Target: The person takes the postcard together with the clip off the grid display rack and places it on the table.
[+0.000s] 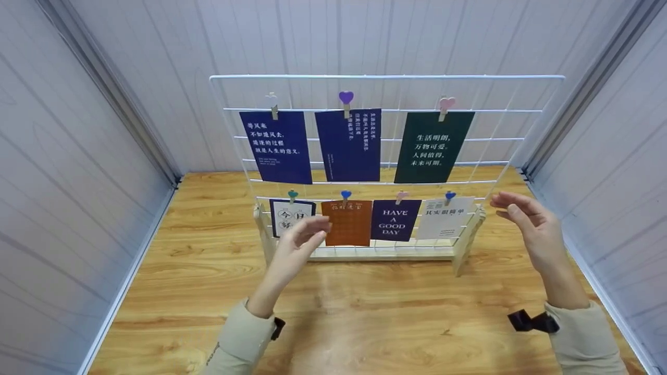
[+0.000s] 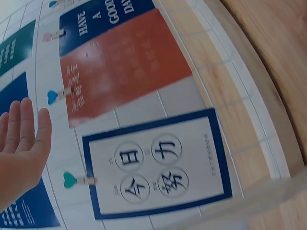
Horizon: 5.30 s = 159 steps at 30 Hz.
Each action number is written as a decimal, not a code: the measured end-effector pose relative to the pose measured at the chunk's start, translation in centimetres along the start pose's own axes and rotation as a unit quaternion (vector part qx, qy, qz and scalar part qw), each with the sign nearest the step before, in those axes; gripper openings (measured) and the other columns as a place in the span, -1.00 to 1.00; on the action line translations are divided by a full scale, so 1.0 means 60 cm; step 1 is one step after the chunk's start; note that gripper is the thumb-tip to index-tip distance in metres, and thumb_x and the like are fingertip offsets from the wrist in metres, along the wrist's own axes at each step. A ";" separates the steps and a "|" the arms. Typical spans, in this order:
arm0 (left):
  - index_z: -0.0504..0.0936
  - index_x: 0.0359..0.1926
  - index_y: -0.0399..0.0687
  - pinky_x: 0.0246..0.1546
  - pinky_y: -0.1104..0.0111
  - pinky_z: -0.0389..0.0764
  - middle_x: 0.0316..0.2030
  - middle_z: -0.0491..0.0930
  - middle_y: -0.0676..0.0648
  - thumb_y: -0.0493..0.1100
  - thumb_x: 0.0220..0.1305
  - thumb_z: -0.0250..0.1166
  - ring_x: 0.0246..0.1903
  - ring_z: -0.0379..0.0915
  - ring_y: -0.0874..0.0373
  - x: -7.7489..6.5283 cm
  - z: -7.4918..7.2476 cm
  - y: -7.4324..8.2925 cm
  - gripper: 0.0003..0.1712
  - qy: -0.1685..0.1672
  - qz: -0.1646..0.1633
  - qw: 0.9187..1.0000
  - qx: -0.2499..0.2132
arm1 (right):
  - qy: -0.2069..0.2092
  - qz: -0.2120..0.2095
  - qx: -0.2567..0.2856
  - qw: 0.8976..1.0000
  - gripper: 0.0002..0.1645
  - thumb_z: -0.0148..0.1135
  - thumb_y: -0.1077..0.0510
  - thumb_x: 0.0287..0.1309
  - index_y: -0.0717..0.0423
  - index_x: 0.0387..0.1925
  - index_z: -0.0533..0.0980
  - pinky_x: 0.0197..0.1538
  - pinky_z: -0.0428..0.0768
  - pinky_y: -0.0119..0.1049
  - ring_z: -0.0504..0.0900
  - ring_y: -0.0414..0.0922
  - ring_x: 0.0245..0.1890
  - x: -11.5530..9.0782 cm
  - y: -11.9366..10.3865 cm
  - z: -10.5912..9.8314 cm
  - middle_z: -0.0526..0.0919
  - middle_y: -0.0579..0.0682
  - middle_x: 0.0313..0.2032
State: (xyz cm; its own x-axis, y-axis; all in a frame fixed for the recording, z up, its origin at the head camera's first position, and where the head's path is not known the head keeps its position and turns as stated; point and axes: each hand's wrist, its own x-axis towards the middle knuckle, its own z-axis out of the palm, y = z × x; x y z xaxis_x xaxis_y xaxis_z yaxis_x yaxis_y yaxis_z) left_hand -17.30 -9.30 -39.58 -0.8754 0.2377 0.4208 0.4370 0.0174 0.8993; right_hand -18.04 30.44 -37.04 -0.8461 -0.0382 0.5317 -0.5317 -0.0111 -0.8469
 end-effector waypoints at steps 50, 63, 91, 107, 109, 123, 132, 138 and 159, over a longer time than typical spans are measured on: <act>0.34 0.01 -0.50 -0.02 0.39 0.36 -0.01 0.38 -0.34 -0.40 0.20 0.05 0.02 0.30 -0.07 0.125 0.148 0.057 -0.65 0.015 0.019 0.997 -0.073 | -0.024 -0.005 -0.118 0.993 -0.66 0.12 0.21 0.13 0.26 -0.04 0.45 -0.26 0.52 -0.40 0.54 -0.05 -0.39 0.179 -0.115 0.112 0.56 0.17 -0.36; 0.32 0.04 -0.48 0.00 0.42 0.33 0.02 0.36 -0.33 -0.40 0.22 0.03 0.04 0.28 -0.08 0.132 0.158 0.060 -0.64 0.033 0.010 0.997 -0.070 | -0.074 0.012 -0.171 0.982 -0.53 0.06 0.15 0.17 0.23 0.11 0.33 -0.35 0.53 -0.43 0.56 -0.12 -0.52 0.202 -0.126 0.122 0.57 0.11 -0.43; 0.56 -0.12 -0.24 -0.29 0.48 0.49 -0.25 0.54 -0.06 -0.30 0.14 0.16 -0.31 0.48 0.23 0.168 0.173 0.024 -0.75 0.098 0.001 0.993 0.059 | -0.029 0.040 -0.145 0.988 -0.57 0.14 0.02 0.09 0.27 -0.12 0.48 -0.52 0.50 -0.38 0.55 -0.06 -0.62 0.227 -0.129 0.152 0.56 0.16 -0.54; 0.61 -0.39 -0.24 -0.46 0.53 0.51 -0.49 0.58 -0.01 -0.34 0.13 0.18 -0.49 0.50 0.26 0.181 0.185 0.019 -0.92 0.127 0.066 0.984 0.105 | 0.006 0.013 0.002 1.000 -0.77 0.21 0.26 0.02 0.43 -0.35 0.51 -0.58 0.52 -0.41 0.51 -0.11 -0.71 0.234 -0.119 0.158 0.54 0.14 -0.66; 0.60 -0.38 -0.28 -0.48 0.50 0.53 -0.49 0.58 -0.05 -0.36 0.13 0.17 -0.50 0.52 0.18 0.179 0.187 0.019 -0.92 0.118 0.065 0.988 0.080 | 0.011 0.006 0.003 1.000 -0.78 0.21 0.27 0.02 0.44 -0.36 0.51 -0.58 0.52 -0.42 0.51 -0.12 -0.71 0.235 -0.118 0.159 0.54 0.14 -0.66; 0.61 -0.34 -0.21 -0.44 0.50 0.49 -0.43 0.59 0.01 -0.34 0.13 0.17 -0.46 0.46 0.34 0.140 0.200 0.001 -0.90 0.076 0.062 0.991 0.088 | 0.048 -0.001 0.021 0.999 -0.80 0.19 0.28 0.03 0.41 -0.36 0.52 -0.62 0.48 -0.45 0.48 -0.13 -0.73 0.228 -0.116 0.166 0.53 0.13 -0.68; 0.61 -0.33 -0.20 -0.48 0.50 0.49 -0.39 0.60 0.03 -0.29 0.13 0.20 -0.45 0.46 0.35 0.131 0.203 -0.011 -0.90 0.076 0.056 0.991 0.093 | 0.058 -0.038 0.020 0.997 -0.80 0.19 0.29 0.04 0.42 -0.34 0.52 -0.61 0.50 -0.44 0.49 -0.13 -0.74 0.230 -0.106 0.167 0.52 0.13 -0.70; 0.60 -0.33 -0.19 -0.49 0.48 0.49 -0.39 0.59 0.04 -0.26 0.14 0.19 -0.43 0.45 0.32 0.107 0.208 -0.025 -0.90 0.060 0.058 0.992 0.090 | 0.081 -0.067 0.018 0.994 -0.81 0.19 0.28 0.04 0.40 -0.35 0.54 -0.61 0.50 -0.43 0.48 -0.15 -0.73 0.226 -0.097 0.171 0.53 0.13 -0.68; 0.61 -0.32 -0.18 -0.46 0.50 0.50 -0.41 0.58 0.07 -0.22 0.15 0.19 -0.43 0.45 0.32 0.052 0.202 -0.081 -0.87 0.014 -0.015 0.995 0.100 | 0.092 -0.051 0.089 0.991 -0.89 0.15 0.34 0.05 0.38 -0.37 0.52 -0.63 0.48 -0.42 0.46 -0.11 -0.73 0.221 -0.124 0.176 0.50 0.16 -0.67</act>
State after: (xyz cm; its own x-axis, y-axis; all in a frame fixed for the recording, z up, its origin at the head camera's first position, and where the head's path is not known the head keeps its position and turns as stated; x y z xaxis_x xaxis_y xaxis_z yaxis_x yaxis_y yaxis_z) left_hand -19.66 3.15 -44.10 -0.8928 0.2071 0.3999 0.4407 0.2182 0.8707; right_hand -24.92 19.47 -23.82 -0.7902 0.1542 0.5931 -0.6127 -0.1816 -0.7691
